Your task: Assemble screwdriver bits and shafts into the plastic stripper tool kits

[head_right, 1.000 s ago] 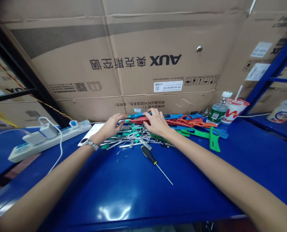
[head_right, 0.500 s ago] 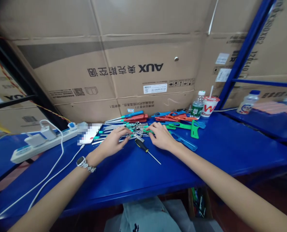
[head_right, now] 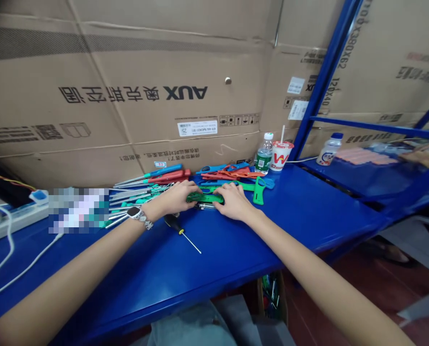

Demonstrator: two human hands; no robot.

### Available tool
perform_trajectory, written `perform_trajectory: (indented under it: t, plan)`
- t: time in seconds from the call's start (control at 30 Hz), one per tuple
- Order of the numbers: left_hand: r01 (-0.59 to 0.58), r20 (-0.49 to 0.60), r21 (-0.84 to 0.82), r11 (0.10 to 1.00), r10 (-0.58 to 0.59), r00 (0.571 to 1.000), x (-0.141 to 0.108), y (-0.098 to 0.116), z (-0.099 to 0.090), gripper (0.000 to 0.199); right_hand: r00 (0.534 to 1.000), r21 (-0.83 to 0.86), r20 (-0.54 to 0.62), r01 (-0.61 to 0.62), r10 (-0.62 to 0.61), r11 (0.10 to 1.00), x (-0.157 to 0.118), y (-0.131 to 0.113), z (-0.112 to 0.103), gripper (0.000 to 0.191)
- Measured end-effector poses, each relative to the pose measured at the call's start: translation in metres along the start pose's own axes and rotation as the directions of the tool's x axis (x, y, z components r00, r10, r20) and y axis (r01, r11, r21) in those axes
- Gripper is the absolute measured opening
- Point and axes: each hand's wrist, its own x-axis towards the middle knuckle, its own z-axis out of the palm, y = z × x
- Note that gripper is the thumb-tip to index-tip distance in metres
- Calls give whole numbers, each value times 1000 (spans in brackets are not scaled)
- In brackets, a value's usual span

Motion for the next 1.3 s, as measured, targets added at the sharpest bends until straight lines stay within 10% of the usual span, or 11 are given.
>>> perform_trajectory:
  t: [0.43, 0.73, 0.97, 1.3]
  plan:
    - [-113, -137, 99, 989, 126, 983, -11, -16, -7, 17, 995, 237, -90, 72, -52, 969, 20, 10, 6, 27]
    - [-97, -186, 38, 995, 102, 977, -35, -19, 11, 21, 993, -109, 85, 96, -87, 989, 50, 16, 2, 10]
    - [-74, -425, -49, 996, 46, 904, -37, -25, 6, 20, 978, 9, -61, 198, -197, 980, 52, 15, 3, 4]
    - [-39, -584, -187, 982, -79, 808, -92, 4, -28, 60, 887, 207, -142, 461, -440, 863, 26, -70, -6, 3]
